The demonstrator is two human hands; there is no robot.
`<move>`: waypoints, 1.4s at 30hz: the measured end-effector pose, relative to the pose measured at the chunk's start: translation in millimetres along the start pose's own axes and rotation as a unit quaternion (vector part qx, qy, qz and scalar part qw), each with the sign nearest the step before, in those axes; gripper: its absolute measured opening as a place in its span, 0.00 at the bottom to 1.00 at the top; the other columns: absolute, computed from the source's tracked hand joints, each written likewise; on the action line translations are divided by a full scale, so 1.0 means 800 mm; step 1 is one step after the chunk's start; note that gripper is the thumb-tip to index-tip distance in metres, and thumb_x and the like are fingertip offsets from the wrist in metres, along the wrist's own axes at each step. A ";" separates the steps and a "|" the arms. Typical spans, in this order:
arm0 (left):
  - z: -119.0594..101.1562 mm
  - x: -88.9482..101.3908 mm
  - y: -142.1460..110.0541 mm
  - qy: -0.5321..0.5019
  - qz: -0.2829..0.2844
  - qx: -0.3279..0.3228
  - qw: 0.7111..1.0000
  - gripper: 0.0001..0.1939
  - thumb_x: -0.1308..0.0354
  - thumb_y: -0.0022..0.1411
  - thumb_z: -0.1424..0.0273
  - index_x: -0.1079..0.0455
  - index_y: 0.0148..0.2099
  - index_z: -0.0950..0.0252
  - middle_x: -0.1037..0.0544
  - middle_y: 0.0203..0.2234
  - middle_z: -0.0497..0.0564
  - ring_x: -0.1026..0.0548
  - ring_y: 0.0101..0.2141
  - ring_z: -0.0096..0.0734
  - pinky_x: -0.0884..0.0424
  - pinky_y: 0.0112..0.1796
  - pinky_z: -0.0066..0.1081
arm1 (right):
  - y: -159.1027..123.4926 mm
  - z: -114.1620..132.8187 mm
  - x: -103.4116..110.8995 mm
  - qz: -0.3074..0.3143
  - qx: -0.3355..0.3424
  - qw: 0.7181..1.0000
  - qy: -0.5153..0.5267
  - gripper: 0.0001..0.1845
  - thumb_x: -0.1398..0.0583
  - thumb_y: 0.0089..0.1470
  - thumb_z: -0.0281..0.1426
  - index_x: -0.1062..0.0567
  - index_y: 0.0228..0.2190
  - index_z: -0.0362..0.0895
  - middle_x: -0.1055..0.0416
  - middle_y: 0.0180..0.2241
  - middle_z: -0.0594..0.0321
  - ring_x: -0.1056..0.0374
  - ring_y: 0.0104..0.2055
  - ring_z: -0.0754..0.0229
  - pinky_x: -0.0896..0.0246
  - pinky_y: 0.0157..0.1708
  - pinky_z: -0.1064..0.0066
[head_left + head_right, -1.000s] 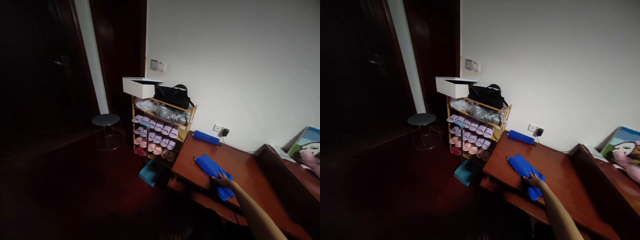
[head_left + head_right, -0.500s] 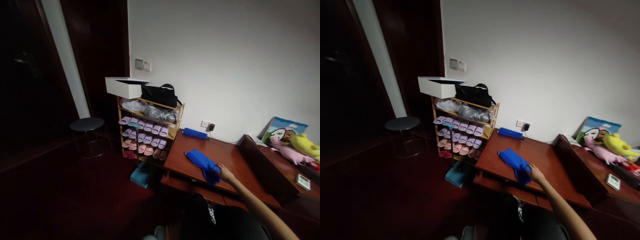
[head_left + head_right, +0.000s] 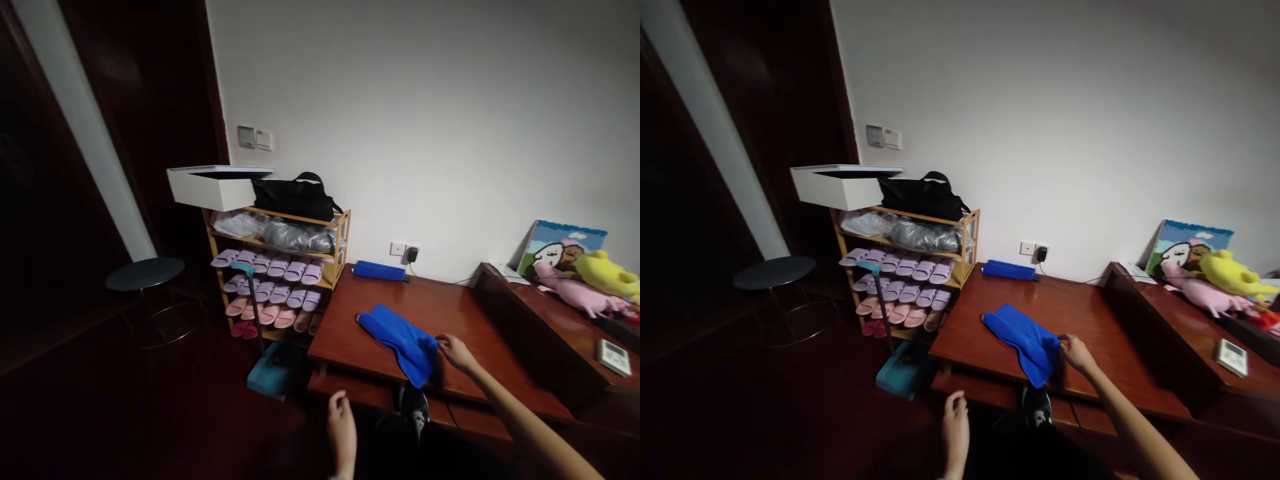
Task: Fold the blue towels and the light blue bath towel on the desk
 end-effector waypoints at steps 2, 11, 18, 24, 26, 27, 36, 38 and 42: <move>-0.037 -0.043 0.014 -0.023 0.065 -0.092 0.993 0.17 0.53 0.70 0.58 0.26 0.47 0.58 0.17 0.41 0.55 0.18 0.41 0.44 0.24 0.40 0.36 | 0.030 -0.003 -0.008 0.003 0.024 1.000 0.015 0.24 0.47 0.59 0.40 0.21 0.50 0.46 0.23 0.52 0.53 0.28 0.56 0.51 0.37 0.58 0.62; -0.094 -0.206 0.005 0.205 0.427 -0.314 0.823 0.26 0.44 0.64 0.51 0.32 0.63 0.45 0.28 0.61 0.55 0.32 0.60 0.56 0.39 0.63 0.54 | 0.084 0.005 -0.072 0.062 0.105 0.993 0.008 0.30 0.51 0.63 0.53 0.25 0.57 0.55 0.33 0.63 0.59 0.40 0.65 0.49 0.46 0.65 0.53; -0.068 -0.180 0.054 0.247 0.389 -0.352 0.815 0.25 0.41 0.64 0.54 0.32 0.63 0.44 0.29 0.63 0.51 0.32 0.60 0.55 0.40 0.62 0.54 | 0.061 0.012 -0.106 -0.046 0.070 0.994 -0.065 0.29 0.55 0.67 0.49 0.29 0.60 0.57 0.32 0.62 0.60 0.38 0.64 0.51 0.44 0.63 0.57; -0.091 -0.103 0.067 0.305 0.238 -0.364 0.847 0.21 0.48 0.69 0.67 0.29 0.62 0.56 0.28 0.62 0.55 0.32 0.60 0.49 0.39 0.60 0.49 | 0.016 0.003 -0.071 -0.060 -0.058 0.977 -0.198 0.28 0.55 0.67 0.42 0.33 0.64 0.56 0.33 0.63 0.57 0.39 0.64 0.48 0.46 0.61 0.53; -0.101 -0.080 0.074 0.333 0.226 -0.369 0.838 0.20 0.46 0.68 0.65 0.29 0.61 0.57 0.27 0.61 0.56 0.31 0.59 0.48 0.38 0.59 0.48 | -0.002 -0.008 -0.053 -0.047 -0.098 0.968 -0.228 0.29 0.55 0.67 0.41 0.34 0.64 0.54 0.32 0.62 0.54 0.36 0.62 0.46 0.44 0.57 0.51; -0.105 -0.069 0.078 0.347 0.220 -0.370 0.833 0.19 0.46 0.68 0.65 0.29 0.60 0.58 0.26 0.60 0.56 0.31 0.58 0.48 0.38 0.58 0.47 | -0.010 -0.015 -0.043 -0.044 -0.112 0.964 -0.239 0.29 0.55 0.67 0.40 0.33 0.64 0.52 0.31 0.61 0.52 0.35 0.60 0.45 0.43 0.56 0.51; -0.117 -0.024 0.110 0.426 0.152 -0.335 0.827 0.06 0.44 0.66 0.66 0.28 0.44 0.58 0.22 0.44 0.49 0.26 0.47 0.39 0.36 0.50 0.35 | -0.033 -0.102 0.015 -0.053 -0.132 0.952 -0.272 0.23 0.52 0.61 0.31 0.17 0.43 0.43 0.26 0.51 0.42 0.32 0.52 0.36 0.44 0.47 0.47; -0.125 -0.025 0.118 0.433 0.150 -0.302 0.836 0.03 0.43 0.66 0.66 0.29 0.39 0.57 0.22 0.41 0.47 0.26 0.46 0.38 0.37 0.48 0.33 | -0.033 -0.127 0.018 -0.055 -0.126 0.950 -0.281 0.23 0.51 0.61 0.32 0.18 0.44 0.43 0.26 0.51 0.42 0.31 0.52 0.36 0.43 0.47 0.48; -0.152 -0.029 0.147 0.430 0.138 -0.204 0.869 0.12 0.51 0.72 0.65 0.29 0.36 0.57 0.21 0.31 0.46 0.22 0.37 0.35 0.36 0.38 0.30 | -0.030 -0.182 0.021 -0.045 -0.112 0.952 -0.280 0.22 0.50 0.60 0.35 0.19 0.46 0.47 0.26 0.52 0.44 0.30 0.52 0.38 0.41 0.47 0.48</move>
Point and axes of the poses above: each hand's wrist, its own y-axis towards the middle knuckle, its own x-axis out of the back of the hand, z = x × y, the point moved 1 cm from there along y, towards the middle knuckle
